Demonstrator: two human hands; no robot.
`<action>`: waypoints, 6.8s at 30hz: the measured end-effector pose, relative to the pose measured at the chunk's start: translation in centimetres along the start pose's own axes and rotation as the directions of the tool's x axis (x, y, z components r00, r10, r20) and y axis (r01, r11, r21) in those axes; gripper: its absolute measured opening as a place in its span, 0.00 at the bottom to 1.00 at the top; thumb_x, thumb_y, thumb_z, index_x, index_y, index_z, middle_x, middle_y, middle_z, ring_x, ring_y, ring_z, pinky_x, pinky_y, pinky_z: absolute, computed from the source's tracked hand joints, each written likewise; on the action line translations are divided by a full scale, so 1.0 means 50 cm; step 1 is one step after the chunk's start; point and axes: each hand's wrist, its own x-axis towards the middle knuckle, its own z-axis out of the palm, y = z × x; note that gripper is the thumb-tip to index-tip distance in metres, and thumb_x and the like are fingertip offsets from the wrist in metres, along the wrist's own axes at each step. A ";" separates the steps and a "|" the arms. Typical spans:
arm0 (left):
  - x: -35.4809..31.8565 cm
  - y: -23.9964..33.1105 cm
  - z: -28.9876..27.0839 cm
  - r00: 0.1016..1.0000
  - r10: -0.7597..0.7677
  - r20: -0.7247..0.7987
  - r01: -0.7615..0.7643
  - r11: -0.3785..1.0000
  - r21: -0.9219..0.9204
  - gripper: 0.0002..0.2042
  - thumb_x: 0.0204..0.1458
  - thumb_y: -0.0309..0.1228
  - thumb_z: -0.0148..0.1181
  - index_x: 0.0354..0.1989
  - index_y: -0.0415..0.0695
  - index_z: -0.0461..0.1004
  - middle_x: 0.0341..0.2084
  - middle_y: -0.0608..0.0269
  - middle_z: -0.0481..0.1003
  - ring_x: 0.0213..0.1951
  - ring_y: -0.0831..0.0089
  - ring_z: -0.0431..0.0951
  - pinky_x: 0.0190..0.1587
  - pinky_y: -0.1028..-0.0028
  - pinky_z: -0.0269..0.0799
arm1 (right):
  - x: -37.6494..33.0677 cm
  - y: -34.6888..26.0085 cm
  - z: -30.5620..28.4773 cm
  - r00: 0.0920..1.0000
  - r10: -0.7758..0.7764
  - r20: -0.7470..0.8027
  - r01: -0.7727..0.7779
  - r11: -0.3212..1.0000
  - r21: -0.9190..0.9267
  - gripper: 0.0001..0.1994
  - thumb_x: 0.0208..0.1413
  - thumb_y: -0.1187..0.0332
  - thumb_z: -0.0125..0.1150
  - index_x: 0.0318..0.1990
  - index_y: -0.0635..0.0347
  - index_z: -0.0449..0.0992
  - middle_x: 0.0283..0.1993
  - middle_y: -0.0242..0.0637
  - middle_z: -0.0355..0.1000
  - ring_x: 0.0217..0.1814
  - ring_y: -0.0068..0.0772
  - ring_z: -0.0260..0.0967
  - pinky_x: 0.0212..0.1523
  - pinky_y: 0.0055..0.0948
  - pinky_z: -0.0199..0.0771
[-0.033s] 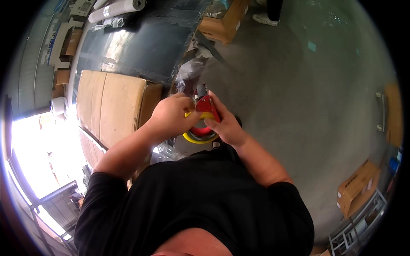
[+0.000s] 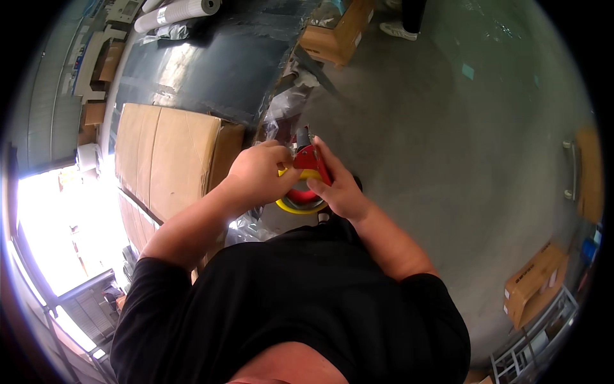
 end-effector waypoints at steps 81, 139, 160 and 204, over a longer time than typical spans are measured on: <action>-0.993 -0.795 0.503 0.634 0.330 -0.699 -0.017 0.910 0.414 0.40 0.35 0.40 0.75 0.59 0.46 0.62 0.66 0.49 0.61 0.68 0.44 0.58 0.67 0.46 0.49 | -0.281 0.472 0.458 0.975 0.152 -0.160 -0.183 0.962 -0.202 0.23 0.67 0.61 0.54 0.66 0.58 0.62 0.56 0.32 0.70 0.53 0.26 0.68 0.55 0.30 0.71; -0.872 -0.718 0.483 0.690 -0.607 -0.394 -0.274 0.285 -0.919 0.19 0.61 0.35 0.56 0.56 0.37 0.67 0.49 0.61 0.72 0.53 0.73 0.70 0.59 0.72 0.63 | -0.149 0.257 0.259 0.941 -0.061 -0.332 -0.014 0.975 -0.220 0.21 0.59 0.62 0.60 0.57 0.62 0.71 0.43 0.38 0.71 0.46 0.30 0.67 0.46 0.31 0.71; -0.434 -0.298 0.389 0.466 0.472 -0.748 -0.091 0.867 0.490 0.21 0.46 0.35 0.68 0.47 0.45 0.67 0.60 0.48 0.70 0.62 0.47 0.68 0.67 0.51 0.50 | 0.089 -0.012 -0.046 0.994 0.082 0.075 -0.086 0.995 0.056 0.19 0.65 0.62 0.48 0.56 0.66 0.72 0.54 0.44 0.76 0.55 0.40 0.75 0.59 0.41 0.74; -0.401 -1.423 -0.099 0.654 -0.527 -0.543 0.258 0.829 -0.495 0.42 0.47 0.64 0.63 0.48 0.29 0.76 0.37 0.48 0.79 0.35 0.63 0.80 0.41 0.67 0.74 | -0.384 0.590 0.593 0.895 -0.263 -0.361 0.124 0.923 -0.365 0.34 0.64 0.70 0.56 0.73 0.65 0.48 0.71 0.40 0.58 0.72 0.28 0.54 0.70 0.29 0.52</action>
